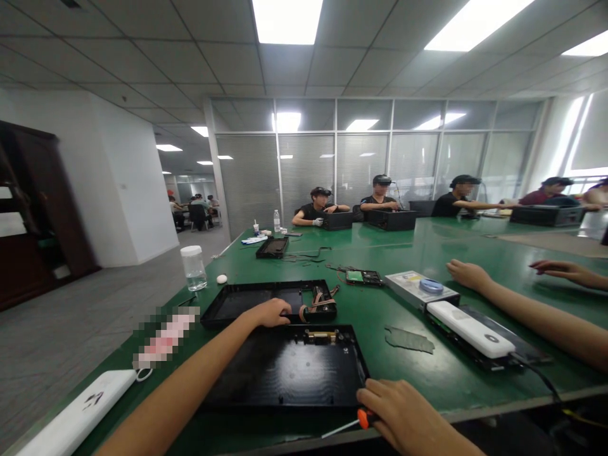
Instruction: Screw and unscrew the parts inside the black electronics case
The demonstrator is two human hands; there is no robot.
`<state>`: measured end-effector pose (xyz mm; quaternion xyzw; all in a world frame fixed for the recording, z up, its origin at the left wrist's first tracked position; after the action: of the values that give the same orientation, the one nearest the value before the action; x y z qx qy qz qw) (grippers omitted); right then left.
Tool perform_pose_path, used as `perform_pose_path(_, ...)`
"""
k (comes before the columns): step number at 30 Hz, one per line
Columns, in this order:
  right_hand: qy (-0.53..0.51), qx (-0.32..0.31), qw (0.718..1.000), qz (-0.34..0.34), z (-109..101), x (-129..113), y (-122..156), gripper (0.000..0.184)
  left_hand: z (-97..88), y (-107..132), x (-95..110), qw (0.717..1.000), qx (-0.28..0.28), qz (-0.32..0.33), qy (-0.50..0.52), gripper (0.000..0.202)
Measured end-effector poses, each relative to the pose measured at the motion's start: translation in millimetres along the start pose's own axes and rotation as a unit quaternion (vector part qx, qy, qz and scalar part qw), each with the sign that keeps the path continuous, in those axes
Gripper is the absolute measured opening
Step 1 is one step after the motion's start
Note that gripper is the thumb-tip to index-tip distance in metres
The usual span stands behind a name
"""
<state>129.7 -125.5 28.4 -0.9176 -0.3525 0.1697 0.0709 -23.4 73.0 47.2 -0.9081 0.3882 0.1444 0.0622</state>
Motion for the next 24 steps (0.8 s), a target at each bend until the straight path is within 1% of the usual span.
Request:
perform_pose_path(2, -0.003, 0.003, 1.0, 0.008, -2, 3, 1, 0.019, 3.2, -3, 0, 1.0, 0.008, 0.009, -0.016, 0.018)
perform_pose_path(3, -0.004, 0.005, 1.0, 0.013, -2, 4, 1, 0.018, 0.2, -5, 2, 0.999, 0.017, 0.014, -0.031, 0.018)
perform_pose_path(5, -0.008, 0.003, 1.0, 0.019, -1, 5, -2, 0.017, -12.9, -7, 7, 0.998, 0.033, 0.028, -0.055, 0.02)
perform_pose_path(8, -0.013, 0.001, 1.0, 0.022, 0, 13, -16, 0.014, -46.9, -4, 14, 0.995, 0.058, 0.039, -0.067, 0.021)
perform_pose_path(10, -0.016, 0.001, 1.0, 0.024, -1, 28, -36, 0.011, -74.9, 3, 23, 0.994, 0.076, 0.045, -0.069, 0.019)
perform_pose_path(13, -0.065, 0.009, 0.998, 0.024, -6, 61, -76, 0.014, -112.5, 21, 49, 0.991, 0.09, 0.067, -0.074, 0.016)
perform_pose_path(14, -0.1, 0.02, 0.995, 0.02, -8, 71, -89, 0.016, -122.1, 28, 59, 0.991, 0.09, 0.068, -0.073, 0.015)
perform_pose_path(16, -0.189, 0.059, 0.98, 0.014, -17, 91, -111, 0.02, -134.8, 43, 79, 0.992, 0.084, 0.071, -0.067, 0.014)
perform_pose_path(18, -0.248, 0.083, 0.965, 0.016, -23, 108, -122, 0.025, -137.7, 57, 98, 0.993, 0.068, 0.078, -0.064, 0.014)
perform_pose_path(20, -0.265, 0.083, 0.96, 0.018, -24, 119, -124, 0.026, -132.4, 69, 116, 0.993, 0.049, 0.091, -0.061, 0.014)
perform_pose_path(22, -0.248, 0.078, 0.966, 0.009, -28, 128, -120, 0.029, -121.0, 80, 130, 0.992, 0.025, 0.108, -0.06, 0.014)
perform_pose_path(24, -0.182, 0.078, 0.98, 0.011, -33, 142, -112, 0.036, -107.2, 87, 139, 0.991, 0.004, 0.121, -0.062, 0.014)
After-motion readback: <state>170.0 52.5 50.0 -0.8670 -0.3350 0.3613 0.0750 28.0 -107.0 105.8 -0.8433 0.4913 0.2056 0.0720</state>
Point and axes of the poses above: each hand's wrist, its own y-axis away from the middle knuckle, its own z-axis out of the palm, x = y × z, the point moved 10 cm from there along -y, towards the middle knuckle, and after that the axes turned 14 degrees about -y, right-handed, at the moved point
